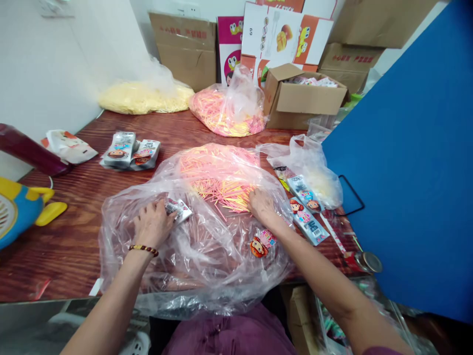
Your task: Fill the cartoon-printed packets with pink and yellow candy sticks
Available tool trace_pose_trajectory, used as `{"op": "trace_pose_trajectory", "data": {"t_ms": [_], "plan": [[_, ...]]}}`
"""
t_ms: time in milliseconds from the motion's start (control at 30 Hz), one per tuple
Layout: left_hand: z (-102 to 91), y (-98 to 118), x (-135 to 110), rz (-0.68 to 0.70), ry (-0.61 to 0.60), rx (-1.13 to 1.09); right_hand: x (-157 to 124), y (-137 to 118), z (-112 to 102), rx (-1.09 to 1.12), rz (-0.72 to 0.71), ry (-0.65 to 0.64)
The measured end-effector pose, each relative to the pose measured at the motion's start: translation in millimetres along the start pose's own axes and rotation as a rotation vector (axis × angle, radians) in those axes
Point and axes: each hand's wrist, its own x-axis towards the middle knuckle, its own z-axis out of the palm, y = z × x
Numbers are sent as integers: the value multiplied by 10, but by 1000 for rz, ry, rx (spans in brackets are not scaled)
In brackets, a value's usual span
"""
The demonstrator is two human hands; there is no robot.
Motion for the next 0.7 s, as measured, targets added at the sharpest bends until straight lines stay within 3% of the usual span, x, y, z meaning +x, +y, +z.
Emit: {"op": "trace_pose_trajectory", "data": {"t_ms": [133, 400, 700], "plan": [[80, -98, 24, -56, -102, -57, 14, 43, 99, 17, -5, 22], [109, -184, 75, -163, -150, -259, 18, 166, 111, 141, -14, 91], [194, -204, 133, -148, 66, -365, 142, 81, 86, 380, -115, 161]]}}
